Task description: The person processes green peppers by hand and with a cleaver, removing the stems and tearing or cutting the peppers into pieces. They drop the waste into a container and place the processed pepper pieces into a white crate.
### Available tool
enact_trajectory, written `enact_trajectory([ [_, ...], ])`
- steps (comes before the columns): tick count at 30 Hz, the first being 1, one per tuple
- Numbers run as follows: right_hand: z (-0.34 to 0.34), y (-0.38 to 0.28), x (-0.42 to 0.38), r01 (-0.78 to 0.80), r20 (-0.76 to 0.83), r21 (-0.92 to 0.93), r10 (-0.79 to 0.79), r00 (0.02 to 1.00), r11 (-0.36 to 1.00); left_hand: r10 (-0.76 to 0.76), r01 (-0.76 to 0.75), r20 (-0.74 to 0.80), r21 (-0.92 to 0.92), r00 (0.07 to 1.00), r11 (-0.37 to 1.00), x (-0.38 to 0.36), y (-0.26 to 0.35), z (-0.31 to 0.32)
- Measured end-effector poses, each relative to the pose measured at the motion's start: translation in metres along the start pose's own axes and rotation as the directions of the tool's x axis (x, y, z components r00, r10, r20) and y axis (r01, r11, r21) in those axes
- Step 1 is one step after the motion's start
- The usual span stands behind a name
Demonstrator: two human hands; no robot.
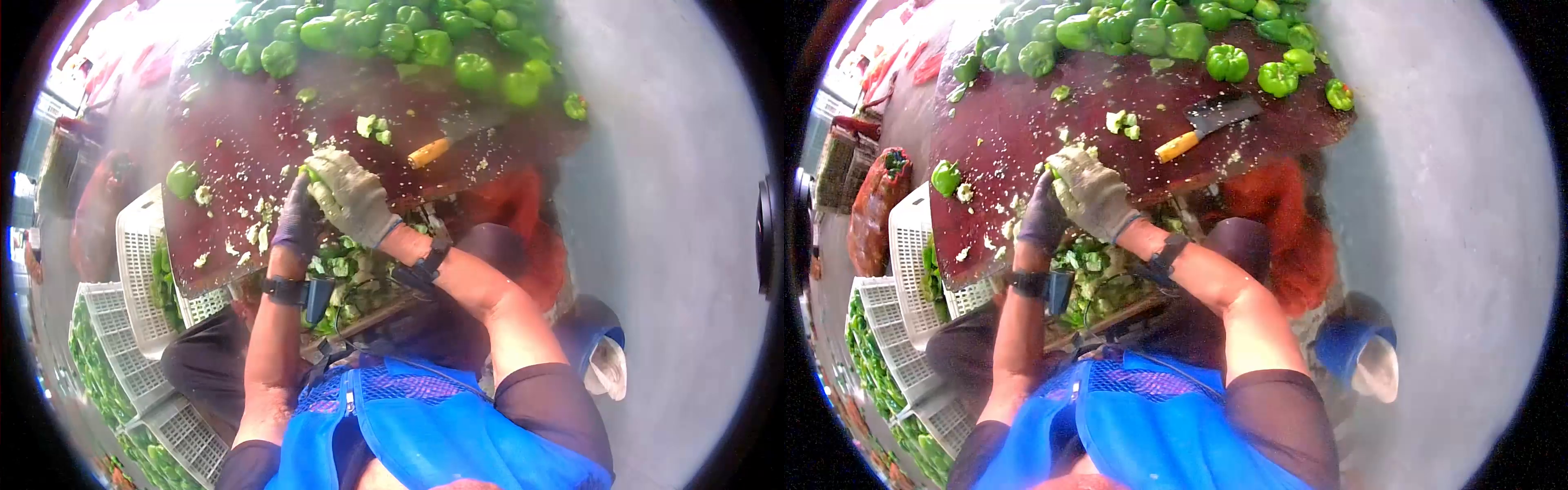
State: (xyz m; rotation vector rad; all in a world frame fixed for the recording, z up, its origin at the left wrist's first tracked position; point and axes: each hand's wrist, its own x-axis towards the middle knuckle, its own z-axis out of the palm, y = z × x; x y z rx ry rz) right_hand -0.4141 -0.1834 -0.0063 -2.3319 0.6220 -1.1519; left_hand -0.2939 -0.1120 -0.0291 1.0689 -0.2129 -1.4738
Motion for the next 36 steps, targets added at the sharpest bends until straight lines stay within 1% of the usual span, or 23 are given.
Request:
enact_trajectory([
  [1,-0.004,-0.003,0.0,0.01,0.024,-0.023,-0.009,1.0,1.0,-0.048,0.048,0.05,0.005,0.998,0.999,0.004,-0.001,-0.01],
  [4,-0.008,-0.012,0.0,0.087,0.073,-0.049,-0.084,0.994,0.995,-0.141,0.154,0.098,-0.15,0.985,0.977,0.001,-0.001,-0.019],
  [5,-0.007,-0.01,-0.004,0.126,0.067,-0.053,-0.122,0.99,0.991,-0.135,0.138,0.042,-0.085,0.99,0.987,-0.003,-0.001,-0.021],
  [7,-0.006,-0.009,-0.005,0.18,0.084,-0.049,-0.175,0.981,0.982,-0.122,0.122,0.006,-0.128,0.992,0.984,-0.016,0.004,-0.011],
  [8,-0.005,-0.012,-0.005,0.157,0.085,-0.052,-0.152,0.985,0.986,-0.117,0.115,-0.008,-0.151,0.993,0.982,-0.018,0.005,-0.009],
  [9,-0.004,-0.015,-0.005,0.137,0.084,-0.06,-0.132,0.988,0.989,-0.086,0.1,0.064,-0.271,0.994,0.957,-0.009,0.002,-0.011],
  [10,-0.004,-0.018,-0.005,0.117,0.078,-0.072,-0.111,0.991,0.991,-0.046,0.059,0.052,-0.288,0.998,0.956,-0.006,-0.001,-0.014],
  [13,-0.009,-0.023,-0.008,-0.058,0.21,-0.106,0.08,0.974,0.993,0.014,-0.023,-0.031,-0.31,0.999,0.95,0.002,-0.013,-0.021],
  [16,-0.023,-0.03,-0.003,-0.201,0.36,-0.196,0.261,0.896,0.96,0.186,-0.182,0.016,-0.135,0.982,0.974,0.005,-0.019,-0.019],
  [18,-0.024,-0.027,-0.002,-0.258,0.418,-0.221,0.33,0.847,0.941,0.283,-0.283,-0.146,0.022,0.948,0.959,-0.012,-0.015,0.006],
  [19,-0.019,-0.022,-0.002,-0.229,0.328,-0.201,0.285,0.901,0.953,0.313,-0.307,-0.113,0.067,0.943,0.949,-0.008,-0.018,0.006],
  [20,-0.021,-0.017,0.0,-0.303,0.347,-0.117,0.325,0.88,0.946,0.343,-0.332,-0.094,0.113,0.935,0.936,-0.005,-0.019,0.001],
  [22,-0.009,0.0,-0.007,-0.222,0.289,-0.001,0.213,0.933,0.975,0.457,-0.393,0.02,0.543,0.889,0.742,-0.013,-0.01,0.0],
  [24,-0.016,-0.029,0.0,-0.334,0.39,-0.009,0.311,0.867,0.942,0.445,-0.412,-0.056,0.289,0.894,0.864,-0.029,-0.009,0.002],
  [25,-0.003,0.01,-0.007,-0.384,0.368,0.275,0.273,0.889,0.881,0.6,-0.546,0.107,0.562,0.793,0.622,-0.01,-0.011,-0.017],
  [27,0.001,0.029,-0.011,-0.481,0.353,0.524,0.335,0.873,0.703,0.591,-0.484,0.282,0.849,0.755,0.213,0.004,-0.012,-0.028],
  [28,-0.014,0.012,-0.001,-0.537,0.371,0.519,0.391,0.842,0.665,0.572,-0.468,0.306,0.87,0.761,0.156,0.009,-0.012,-0.033],
  [29,-0.014,0.01,0.001,-0.574,0.408,0.58,0.404,0.819,0.578,0.549,-0.467,0.305,0.865,0.778,0.181,0.012,-0.011,-0.038],
  [30,-0.015,0.008,0.004,-0.643,0.469,0.597,0.441,0.765,0.481,0.536,-0.513,0.266,0.767,0.801,0.385,0.013,-0.014,-0.041],
  [31,-0.015,0.008,0.003,-0.623,0.46,0.615,0.422,0.781,0.483,0.522,-0.533,0.226,0.627,0.822,0.568,0.015,-0.017,-0.045],
  [34,-0.01,0.007,0.0,-0.587,0.426,0.623,0.405,0.809,0.517,0.524,-0.553,0.206,0.471,0.826,0.687,0.023,-0.03,-0.052],
  [35,-0.008,0.008,0.0,-0.579,0.407,0.572,0.413,0.815,0.581,0.524,-0.54,0.174,0.456,0.834,0.707,0.027,-0.036,-0.052],
  [36,-0.006,0.009,-0.001,-0.568,0.384,0.516,0.42,0.822,0.641,0.504,-0.464,0.038,0.454,0.863,0.761,0.01,-0.028,-0.029],
])
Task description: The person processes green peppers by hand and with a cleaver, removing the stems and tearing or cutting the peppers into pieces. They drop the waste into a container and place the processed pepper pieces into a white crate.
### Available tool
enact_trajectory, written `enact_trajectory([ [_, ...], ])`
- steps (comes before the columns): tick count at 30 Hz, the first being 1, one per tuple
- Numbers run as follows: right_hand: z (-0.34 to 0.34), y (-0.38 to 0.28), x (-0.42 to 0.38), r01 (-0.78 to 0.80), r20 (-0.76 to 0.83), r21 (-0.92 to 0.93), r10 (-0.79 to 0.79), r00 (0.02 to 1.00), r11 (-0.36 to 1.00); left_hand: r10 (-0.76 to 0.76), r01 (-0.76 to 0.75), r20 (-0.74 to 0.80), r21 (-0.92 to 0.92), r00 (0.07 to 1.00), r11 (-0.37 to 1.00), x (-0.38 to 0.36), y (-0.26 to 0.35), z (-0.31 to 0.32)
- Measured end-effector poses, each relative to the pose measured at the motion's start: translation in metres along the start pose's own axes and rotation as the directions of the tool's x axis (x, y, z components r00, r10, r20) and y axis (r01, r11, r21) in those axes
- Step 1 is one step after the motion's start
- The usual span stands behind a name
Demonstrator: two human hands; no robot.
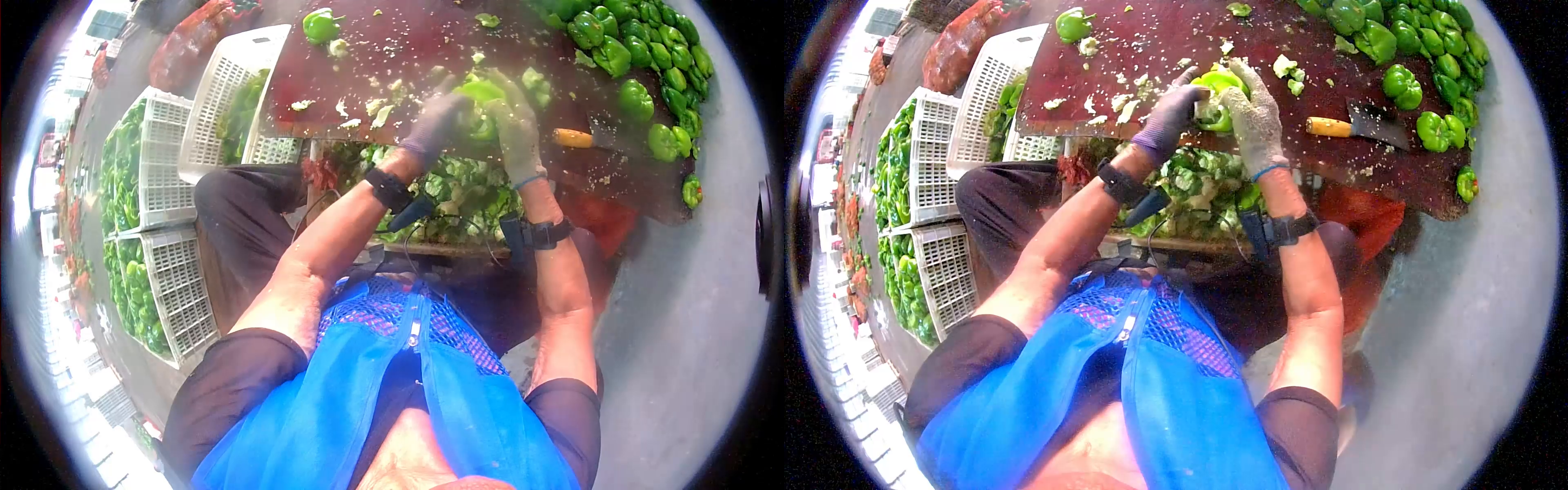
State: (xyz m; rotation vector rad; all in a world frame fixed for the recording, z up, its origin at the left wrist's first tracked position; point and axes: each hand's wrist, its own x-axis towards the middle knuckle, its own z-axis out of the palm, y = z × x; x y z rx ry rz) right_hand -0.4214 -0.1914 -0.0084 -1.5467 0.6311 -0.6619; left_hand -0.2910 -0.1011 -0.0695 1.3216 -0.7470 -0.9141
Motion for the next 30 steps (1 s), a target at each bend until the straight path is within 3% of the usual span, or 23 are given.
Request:
enact_trajectory([
  [2,0.001,0.0,0.0,-0.051,-0.011,-0.048,0.051,0.999,0.998,-0.182,0.169,-0.213,-0.076,0.96,0.983,-0.019,0.05,0.027],
  [5,0.002,-0.003,0.002,0.015,-0.028,-0.134,-0.019,0.999,0.991,-0.139,0.186,-0.143,0.406,0.98,0.895,-0.016,0.056,0.024],
  [7,0.005,0.001,0.004,0.166,-0.031,-0.203,-0.175,0.984,0.965,-0.095,0.109,-0.067,0.274,0.993,0.955,-0.013,0.037,0.017],
  [9,0.006,-0.007,-0.002,0.101,-0.039,-0.148,-0.108,0.993,0.984,-0.109,0.104,0.027,0.155,0.994,0.982,-0.006,0.025,0.01],
  [13,-0.001,-0.003,0.006,0.038,-0.051,0.115,-0.032,0.998,0.993,0.168,-0.222,0.187,0.324,0.968,0.92,0.0,0.025,-0.005],
  [14,-0.005,-0.001,0.008,0.01,-0.042,0.181,-0.002,0.999,0.983,0.175,-0.234,0.197,0.337,0.965,0.912,-0.001,0.026,-0.005],
  [16,-0.007,0.008,0.009,0.13,-0.023,0.121,-0.128,0.991,0.984,0.132,-0.185,0.193,0.289,0.972,0.939,0.001,0.025,-0.008],
  [17,-0.007,0.01,0.008,0.086,-0.018,0.181,-0.084,0.996,0.98,0.079,-0.121,0.184,0.23,0.98,0.966,0.003,0.021,-0.012],
  [19,-0.004,0.011,0.011,-0.005,-0.014,0.275,0.009,1.0,0.961,0.136,-0.172,0.191,0.183,0.972,0.968,0.008,0.009,-0.019],
  [22,0.001,0.016,0.016,-0.122,-0.013,0.428,0.142,0.99,0.895,0.439,-0.485,0.232,0.207,0.868,0.85,0.007,-0.02,-0.028],
  [23,0.002,0.02,0.02,-0.182,-0.01,0.526,0.22,0.975,0.831,0.368,-0.418,0.218,0.274,0.904,0.866,0.006,-0.028,-0.03],
  [25,0.007,0.016,0.021,-0.153,-0.022,0.508,0.19,0.981,0.848,0.289,-0.304,0.119,0.132,0.95,0.944,0.001,-0.036,-0.024],
  [27,0.007,0.009,0.021,-0.125,-0.01,0.454,0.146,0.989,0.882,0.317,-0.333,0.108,0.198,0.942,0.922,0.002,-0.036,-0.026],
  [30,0.003,0.0,0.017,-0.139,0.034,0.471,0.14,0.99,0.871,0.358,-0.386,0.297,0.039,0.885,0.922,0.007,-0.015,-0.036],
])
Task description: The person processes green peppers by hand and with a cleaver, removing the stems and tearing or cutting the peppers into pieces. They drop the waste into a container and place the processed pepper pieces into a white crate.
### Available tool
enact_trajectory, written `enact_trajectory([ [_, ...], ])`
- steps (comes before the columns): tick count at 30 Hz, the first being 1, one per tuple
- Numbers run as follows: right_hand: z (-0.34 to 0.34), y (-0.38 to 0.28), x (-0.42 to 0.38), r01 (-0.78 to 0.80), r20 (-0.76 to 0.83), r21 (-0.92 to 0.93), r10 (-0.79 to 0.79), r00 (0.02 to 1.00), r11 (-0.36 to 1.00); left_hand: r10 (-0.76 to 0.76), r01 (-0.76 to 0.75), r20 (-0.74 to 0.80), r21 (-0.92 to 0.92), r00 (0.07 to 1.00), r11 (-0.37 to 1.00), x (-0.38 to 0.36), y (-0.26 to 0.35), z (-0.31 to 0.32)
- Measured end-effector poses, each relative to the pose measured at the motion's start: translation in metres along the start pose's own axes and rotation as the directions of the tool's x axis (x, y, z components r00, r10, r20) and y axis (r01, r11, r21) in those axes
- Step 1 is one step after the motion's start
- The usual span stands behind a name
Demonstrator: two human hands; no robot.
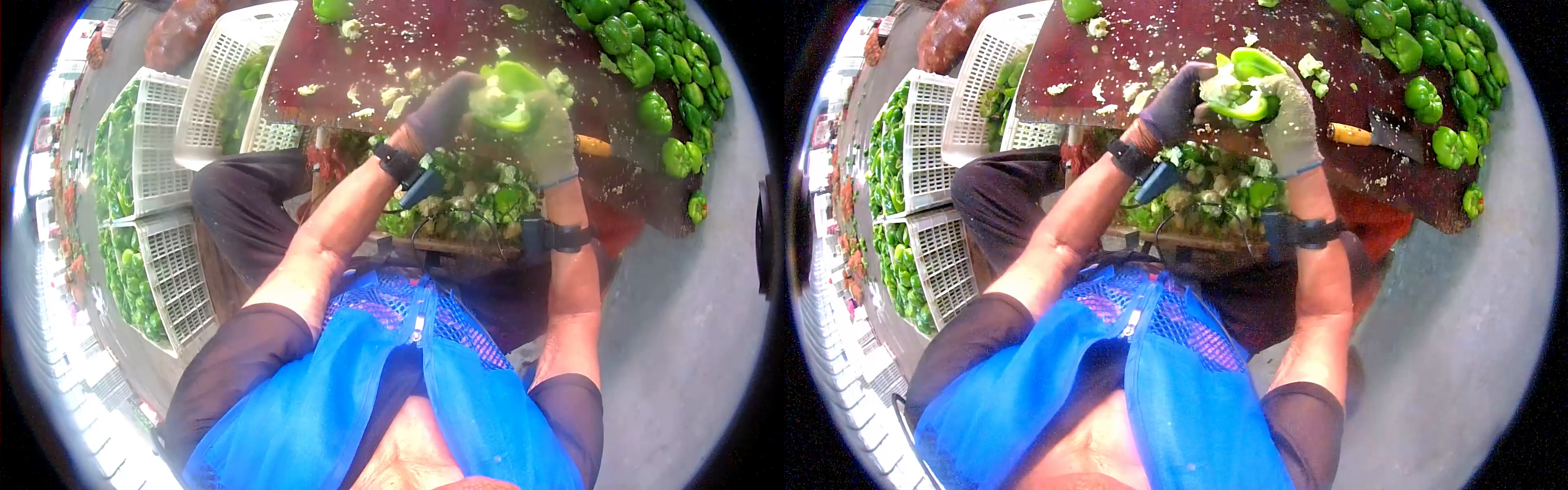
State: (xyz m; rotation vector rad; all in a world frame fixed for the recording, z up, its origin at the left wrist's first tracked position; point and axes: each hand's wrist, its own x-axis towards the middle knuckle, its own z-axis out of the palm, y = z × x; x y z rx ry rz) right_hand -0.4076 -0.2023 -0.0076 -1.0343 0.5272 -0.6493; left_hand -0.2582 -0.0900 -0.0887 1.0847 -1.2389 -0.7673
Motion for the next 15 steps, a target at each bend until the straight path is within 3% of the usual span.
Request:
enact_trajectory([
  [1,0.0,-0.003,-0.001,-0.015,0.005,0.035,0.015,1.0,0.999,0.145,-0.142,-0.091,0.04,0.985,0.989,0.006,0.019,0.004],
  [3,-0.005,0.004,0.007,-0.029,0.03,0.108,0.026,0.999,0.994,-0.179,0.148,-0.208,-0.156,0.962,0.977,0.008,0.017,0.006],
  [4,-0.012,0.006,0.007,0.222,0.063,-0.354,-0.213,0.975,0.909,-0.259,0.218,-0.242,-0.185,0.935,0.958,0.014,0.022,0.008],
  [5,-0.017,0.005,0.005,0.419,0.205,-0.712,-0.404,0.892,0.563,-0.329,0.29,-0.257,-0.177,0.909,0.94,0.02,0.029,0.013],
  [7,-0.005,0.004,0.004,0.361,0.095,-0.693,-0.417,0.904,0.624,-0.452,0.433,-0.296,-0.13,0.842,0.892,0.032,0.049,0.016],
  [8,0.005,0.005,-0.001,0.085,-0.118,-0.264,-0.12,0.986,0.961,-0.515,0.53,-0.323,-0.046,0.794,0.847,0.037,0.059,0.016],
  [9,0.009,0.007,0.0,0.104,-0.103,-0.263,-0.135,0.985,0.959,-0.579,0.617,-0.346,0.0,0.738,0.787,0.042,0.071,0.016],
  [10,0.008,0.008,0.001,0.12,-0.1,-0.267,-0.152,0.983,0.956,-0.597,0.726,-0.419,0.312,0.684,0.613,0.051,0.058,0.016],
  [14,0.009,-0.017,-0.003,0.127,-0.156,-0.235,-0.166,0.974,0.964,-0.749,0.726,-0.292,0.596,0.595,0.344,0.056,0.068,0.0],
  [15,0.012,-0.025,-0.001,0.113,-0.171,-0.079,-0.125,0.977,0.99,-0.804,0.701,-0.232,0.652,0.547,0.289,0.056,0.071,-0.005],
])
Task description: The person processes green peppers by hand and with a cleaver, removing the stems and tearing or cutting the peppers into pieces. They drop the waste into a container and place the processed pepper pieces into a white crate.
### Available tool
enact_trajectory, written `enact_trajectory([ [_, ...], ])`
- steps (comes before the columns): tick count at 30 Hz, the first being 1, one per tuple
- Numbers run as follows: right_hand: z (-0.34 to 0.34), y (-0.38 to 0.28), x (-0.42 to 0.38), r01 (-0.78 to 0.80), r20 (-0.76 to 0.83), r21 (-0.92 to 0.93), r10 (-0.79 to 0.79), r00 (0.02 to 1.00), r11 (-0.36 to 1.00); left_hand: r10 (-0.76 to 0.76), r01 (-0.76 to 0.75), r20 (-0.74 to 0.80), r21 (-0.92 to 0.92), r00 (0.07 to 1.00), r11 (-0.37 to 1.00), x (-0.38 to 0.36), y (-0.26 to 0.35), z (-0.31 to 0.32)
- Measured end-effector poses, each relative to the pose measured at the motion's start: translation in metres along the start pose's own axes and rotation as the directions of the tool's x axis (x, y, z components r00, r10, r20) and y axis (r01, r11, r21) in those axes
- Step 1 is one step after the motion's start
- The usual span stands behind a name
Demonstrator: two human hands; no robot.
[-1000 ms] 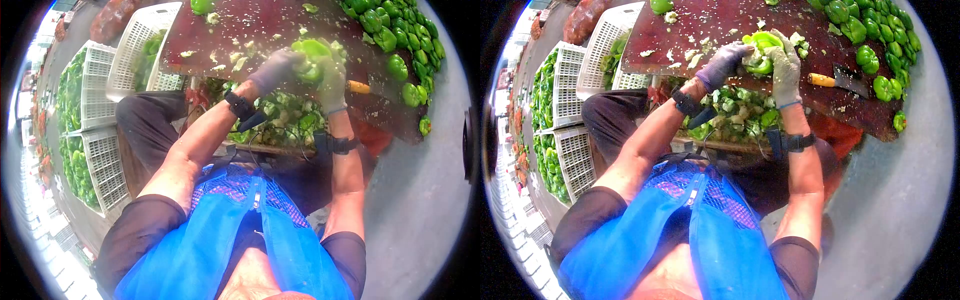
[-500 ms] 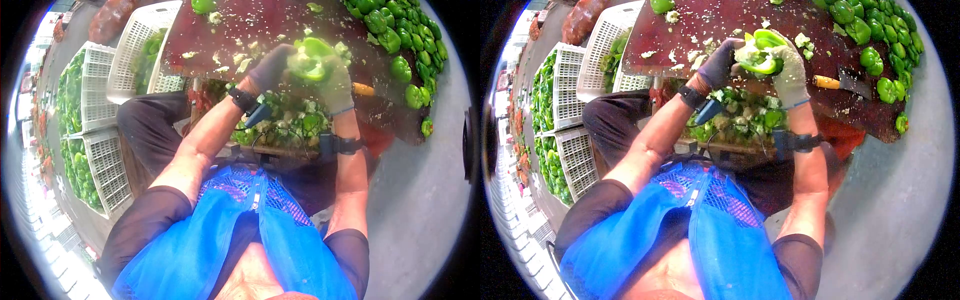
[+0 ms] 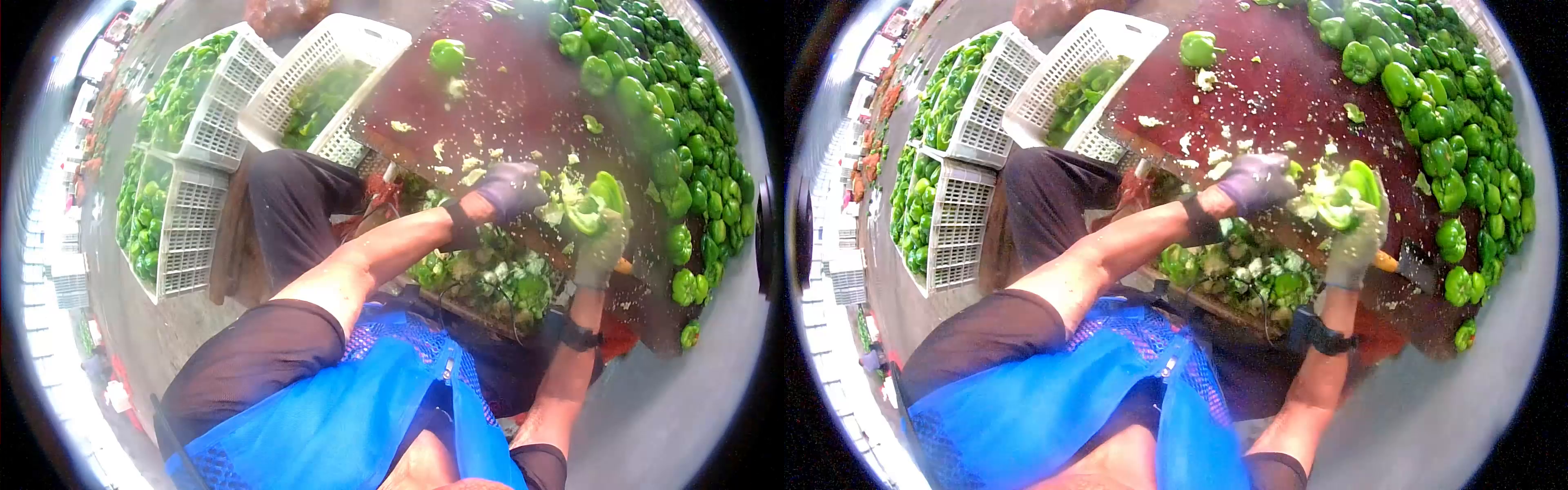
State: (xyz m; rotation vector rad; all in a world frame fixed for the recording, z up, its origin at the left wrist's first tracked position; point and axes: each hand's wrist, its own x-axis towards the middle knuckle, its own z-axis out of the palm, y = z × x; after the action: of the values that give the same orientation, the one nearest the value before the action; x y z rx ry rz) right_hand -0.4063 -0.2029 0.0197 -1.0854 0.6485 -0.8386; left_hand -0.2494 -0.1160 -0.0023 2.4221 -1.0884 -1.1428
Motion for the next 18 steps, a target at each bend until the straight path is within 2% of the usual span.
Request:
enact_trajectory([
  [1,-0.005,-0.003,0.001,-0.081,-0.058,0.003,0.081,0.995,0.997,-0.02,0.012,0.097,0.082,0.995,0.997,-0.003,-0.002,-0.003],
  [3,-0.029,0.014,0.016,-0.08,0.069,0.108,0.072,0.995,0.991,0.105,-0.091,-0.058,0.203,0.993,0.975,-0.012,-0.003,-0.002],
  [4,-0.03,0.017,0.015,-0.093,0.049,0.108,0.088,0.995,0.99,-0.038,0.016,0.103,0.201,0.994,0.979,-0.011,0.012,-0.011],
  [5,-0.03,0.019,0.015,-0.103,0.034,0.109,0.1,0.994,0.989,0.085,-0.1,0.088,0.189,0.993,0.977,-0.023,0.012,-0.014],
  [6,-0.022,0.009,0.012,-0.143,0.017,0.14,0.142,0.99,0.98,0.33,-0.319,0.064,0.485,0.942,0.815,-0.023,0.006,-0.011],
  [7,-0.013,-0.001,0.008,-0.181,0.001,0.172,0.183,0.983,0.968,0.287,-0.278,0.0,0.24,0.958,0.93,-0.017,0.0,-0.014],
  [8,-0.021,0.0,0.01,-0.185,0.021,0.16,0.184,0.983,0.97,0.241,-0.244,-0.065,-0.029,0.968,0.969,-0.01,-0.006,-0.018],
  [9,-0.028,0.003,0.012,-0.19,0.035,0.151,0.187,0.982,0.97,0.284,-0.395,-0.352,-0.299,0.892,0.869,-0.011,-0.027,-0.028],
  [10,-0.031,0.005,0.011,-0.218,-0.026,0.153,0.225,0.974,0.964,0.124,-0.26,-0.528,-0.192,0.84,0.946,-0.006,-0.038,-0.065],
  [11,-0.031,0.003,0.013,-0.246,-0.075,0.154,0.26,0.963,0.957,-0.044,-0.08,-0.673,-0.151,0.738,0.985,-0.002,-0.049,-0.102],
  [12,-0.031,0.003,0.015,-0.272,-0.119,0.157,0.292,0.949,0.949,0.009,-0.107,-0.787,-0.072,0.617,0.992,0.027,-0.077,-0.115],
  [13,-0.032,0.007,0.016,-0.271,-0.09,0.175,0.29,0.953,0.946,-0.14,0.155,-0.781,-0.055,0.609,0.986,0.02,-0.067,-0.136],
  [14,-0.034,0.015,0.017,-0.271,-0.062,0.193,0.287,0.956,0.943,0.043,0.326,-0.927,0.174,0.372,0.929,0.086,-0.119,-0.131],
  [15,-0.037,0.021,0.018,-0.271,-0.036,0.211,0.284,0.958,0.939,-0.027,0.306,-0.829,0.176,0.559,0.936,0.09,-0.123,-0.145],
  [16,-0.037,0.023,0.022,-0.311,0.059,0.222,0.306,0.95,0.924,-0.09,0.283,-0.688,0.174,0.72,0.943,0.085,-0.126,-0.159],
  [17,-0.036,0.023,0.022,-0.312,0.047,0.211,0.309,0.95,0.926,-0.142,0.261,-0.512,0.169,0.847,0.95,0.084,-0.13,-0.171],
  [18,-0.034,0.024,0.02,-0.312,0.035,0.2,0.312,0.949,0.929,-0.131,0.263,-0.491,0.21,0.861,0.942,0.104,-0.147,-0.181],
])
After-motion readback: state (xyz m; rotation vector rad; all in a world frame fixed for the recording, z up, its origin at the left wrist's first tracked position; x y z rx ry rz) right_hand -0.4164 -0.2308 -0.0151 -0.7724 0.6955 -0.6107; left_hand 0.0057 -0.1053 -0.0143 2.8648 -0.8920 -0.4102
